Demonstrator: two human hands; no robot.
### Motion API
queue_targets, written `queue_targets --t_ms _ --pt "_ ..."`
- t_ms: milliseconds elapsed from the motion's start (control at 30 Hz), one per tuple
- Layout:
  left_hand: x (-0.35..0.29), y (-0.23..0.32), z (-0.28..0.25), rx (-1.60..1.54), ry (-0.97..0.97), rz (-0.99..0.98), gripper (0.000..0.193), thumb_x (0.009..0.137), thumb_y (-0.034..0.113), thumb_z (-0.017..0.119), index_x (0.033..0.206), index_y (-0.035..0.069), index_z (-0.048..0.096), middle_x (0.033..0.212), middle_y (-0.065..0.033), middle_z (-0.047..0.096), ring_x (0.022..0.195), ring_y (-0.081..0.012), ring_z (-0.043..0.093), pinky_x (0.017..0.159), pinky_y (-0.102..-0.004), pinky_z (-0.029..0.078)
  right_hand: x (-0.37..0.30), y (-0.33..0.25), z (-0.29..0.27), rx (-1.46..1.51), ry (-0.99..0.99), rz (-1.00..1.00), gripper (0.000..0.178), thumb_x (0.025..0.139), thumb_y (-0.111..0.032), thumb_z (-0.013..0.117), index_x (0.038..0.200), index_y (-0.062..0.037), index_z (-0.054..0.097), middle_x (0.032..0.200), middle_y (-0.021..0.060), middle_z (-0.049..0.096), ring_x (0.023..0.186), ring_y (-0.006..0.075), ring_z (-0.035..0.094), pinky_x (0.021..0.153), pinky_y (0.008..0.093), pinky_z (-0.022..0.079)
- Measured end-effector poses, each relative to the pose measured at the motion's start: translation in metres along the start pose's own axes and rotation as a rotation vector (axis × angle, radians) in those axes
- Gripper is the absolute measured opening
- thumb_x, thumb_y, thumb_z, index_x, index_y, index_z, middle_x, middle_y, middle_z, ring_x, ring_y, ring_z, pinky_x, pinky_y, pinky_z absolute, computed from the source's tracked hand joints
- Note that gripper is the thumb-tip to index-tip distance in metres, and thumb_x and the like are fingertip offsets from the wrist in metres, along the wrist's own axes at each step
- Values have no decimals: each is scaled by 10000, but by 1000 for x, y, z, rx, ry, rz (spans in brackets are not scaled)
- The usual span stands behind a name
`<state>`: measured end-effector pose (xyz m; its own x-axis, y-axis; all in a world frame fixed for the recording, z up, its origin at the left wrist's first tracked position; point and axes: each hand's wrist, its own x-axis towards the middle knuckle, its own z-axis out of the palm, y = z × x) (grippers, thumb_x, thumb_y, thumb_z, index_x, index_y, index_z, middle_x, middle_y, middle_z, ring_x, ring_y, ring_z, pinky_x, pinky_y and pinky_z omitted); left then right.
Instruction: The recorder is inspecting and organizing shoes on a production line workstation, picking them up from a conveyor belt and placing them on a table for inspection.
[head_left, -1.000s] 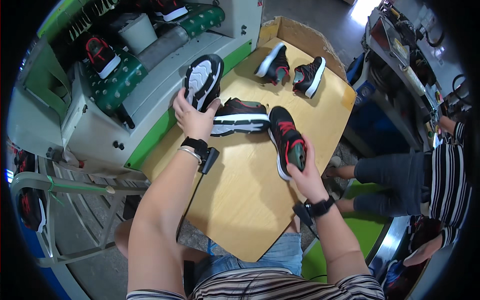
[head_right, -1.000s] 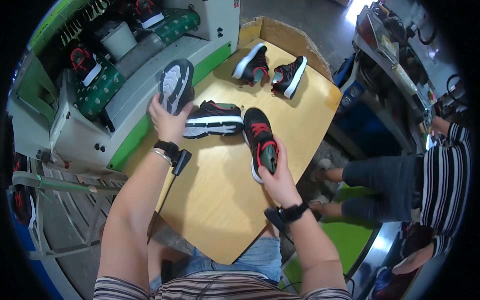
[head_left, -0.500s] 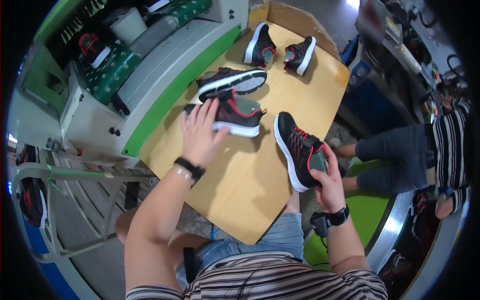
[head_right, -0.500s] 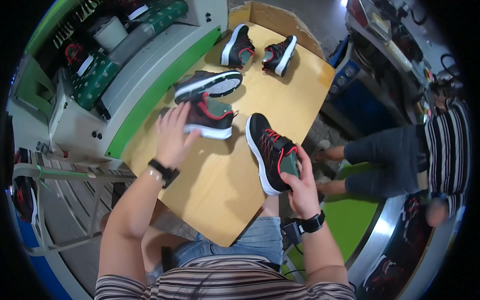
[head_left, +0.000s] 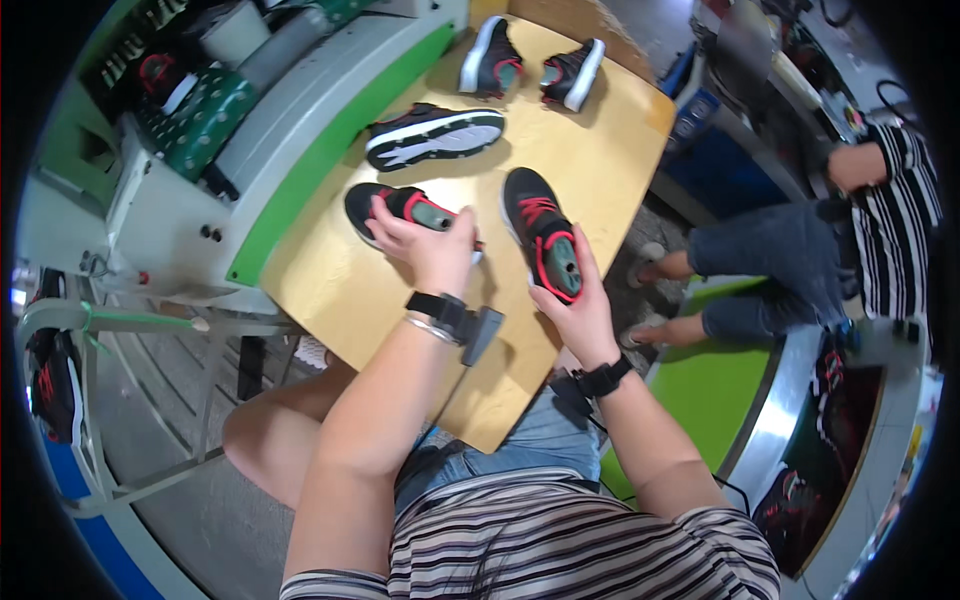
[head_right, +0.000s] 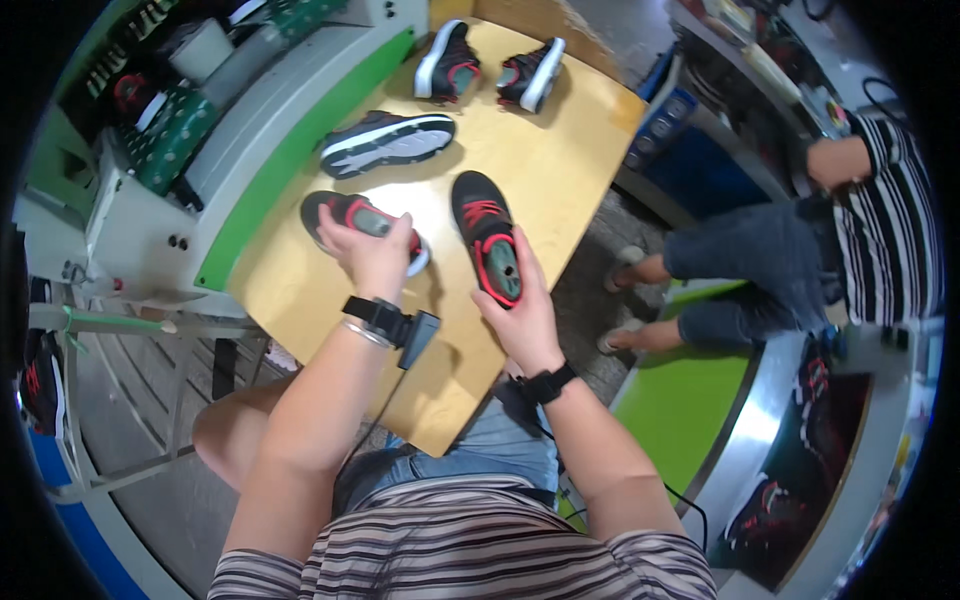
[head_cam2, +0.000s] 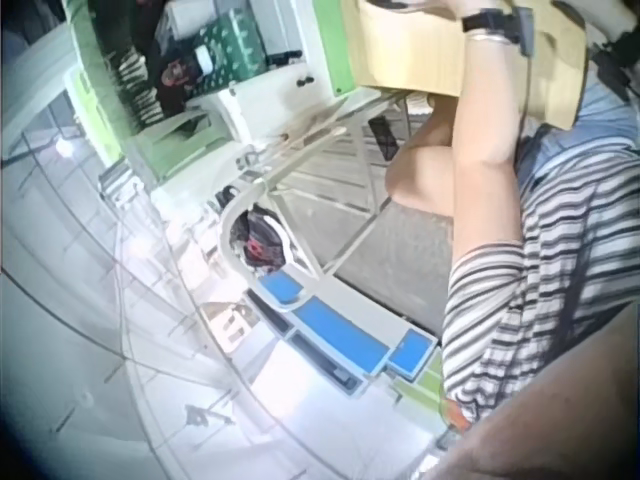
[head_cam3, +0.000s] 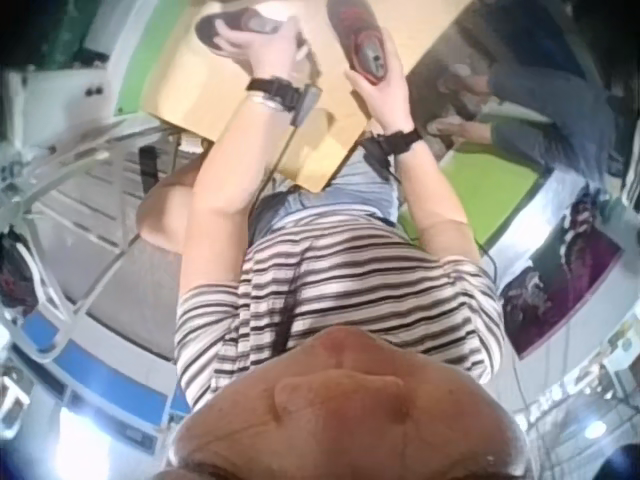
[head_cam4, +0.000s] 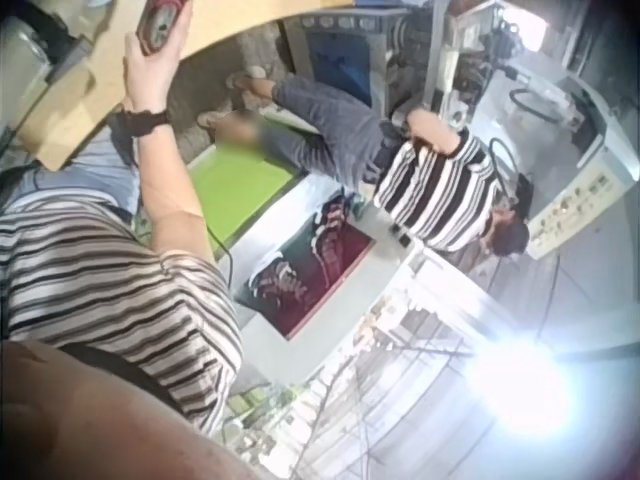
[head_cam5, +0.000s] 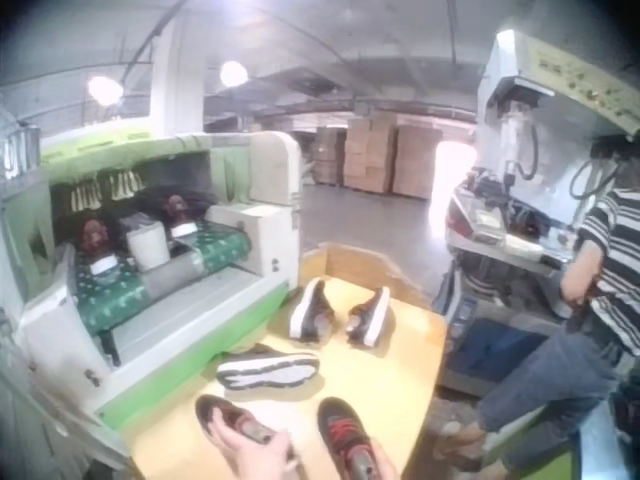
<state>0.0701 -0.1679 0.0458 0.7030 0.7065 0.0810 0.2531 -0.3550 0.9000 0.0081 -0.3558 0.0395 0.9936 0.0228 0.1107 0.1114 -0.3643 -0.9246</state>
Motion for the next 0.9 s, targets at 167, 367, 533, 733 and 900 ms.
queue_targets --t_ms 167,367,533,733,900 --pt "11 -16 -60 -681 -253 -112 909 735 -49 664 1531 28 231 1336 -180 492 1152 -259 561 986 -373 491 -3 -9 -5 317 54 78 833 813 -25 751 1534 -56 333 1417 150 527 1290 218 537 1078 336 434" --pt "57 58 -190 -962 -483 -165 704 810 -69 546 1485 -47 348 1297 -138 575 1078 -198 639 923 -335 560 69 -92 -3 599 -92 36 708 851 -7 731 1465 -64 383 1327 121 588 1211 199 594 1031 341 483" --pt "136 142 -211 -669 -154 317 734 799 1 629 1468 -90 341 1090 -79 614 924 -140 616 828 -267 523 238 -200 63 521 -194 -442 734 832 -194 813 1443 -58 428 1208 122 652 1074 180 630 914 317 527" --pt "294 108 -188 1 207 528 931 876 364 703 1511 -126 230 1549 -346 246 1463 -432 265 1200 -397 249 371 -216 202 -258 39 -642 800 883 -62 607 1586 -246 275 1570 256 295 1365 406 463 1128 409 398" --pt "221 109 -148 -64 212 685 863 942 361 673 1550 -39 209 1617 -307 90 1514 -417 146 1217 -433 189 341 -117 155 -298 -62 -712 601 971 -267 541 1517 -84 368 1325 277 578 1237 426 540 1043 460 439"
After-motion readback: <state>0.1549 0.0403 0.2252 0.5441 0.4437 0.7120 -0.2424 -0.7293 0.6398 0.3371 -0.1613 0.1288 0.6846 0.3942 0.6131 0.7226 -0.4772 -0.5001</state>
